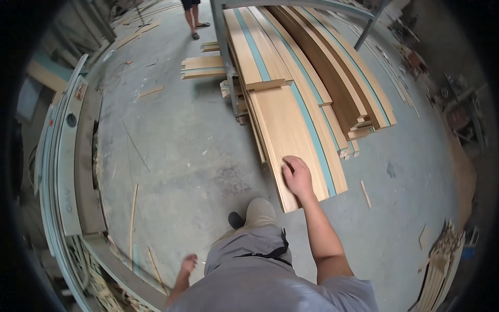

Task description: Picking up a thin wood strip and aligning it against a guide on a sliding table saw for processing.

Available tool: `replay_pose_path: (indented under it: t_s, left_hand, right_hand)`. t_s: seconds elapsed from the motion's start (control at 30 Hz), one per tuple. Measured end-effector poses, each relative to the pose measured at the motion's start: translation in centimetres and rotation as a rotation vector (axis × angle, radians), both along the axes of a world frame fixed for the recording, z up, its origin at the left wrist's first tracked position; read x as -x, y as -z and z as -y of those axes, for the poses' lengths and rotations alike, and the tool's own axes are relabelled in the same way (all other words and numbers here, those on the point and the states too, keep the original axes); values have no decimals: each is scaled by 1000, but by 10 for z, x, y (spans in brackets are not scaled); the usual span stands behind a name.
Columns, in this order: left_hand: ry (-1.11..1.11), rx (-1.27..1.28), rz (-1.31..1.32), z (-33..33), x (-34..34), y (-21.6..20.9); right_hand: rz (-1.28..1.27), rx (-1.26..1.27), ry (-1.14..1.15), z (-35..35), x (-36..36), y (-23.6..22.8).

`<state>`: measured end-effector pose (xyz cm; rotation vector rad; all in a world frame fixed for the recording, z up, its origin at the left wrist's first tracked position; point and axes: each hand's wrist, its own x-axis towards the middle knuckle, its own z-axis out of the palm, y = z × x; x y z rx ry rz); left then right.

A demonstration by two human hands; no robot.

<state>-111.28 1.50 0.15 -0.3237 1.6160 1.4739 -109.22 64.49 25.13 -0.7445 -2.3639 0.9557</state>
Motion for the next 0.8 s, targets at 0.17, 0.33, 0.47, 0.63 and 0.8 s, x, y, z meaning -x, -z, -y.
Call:
replay_pose_path:
  t_s: [0.17, 0.33, 0.47, 0.63, 0.8]
  left_hand:
    - [404, 570, -754, -182, 249, -124]
    - [453, 259, -1134, -385, 347, -203]
    - [751, 91, -1529, -540, 352, -252]
    - [949, -124, -1736, -659, 359, -290]
    - [1066, -224, -1839, -707, 381, -285]
  right_hand:
    - [-24, -118, 230, -16, 7, 25]
    - [68, -220, 287, -20, 34, 20]
    - [145, -189, 404, -29, 48, 21]
    - [194, -164, 491, -40, 57, 20]
    - [196, -190, 538, -43, 64, 18]
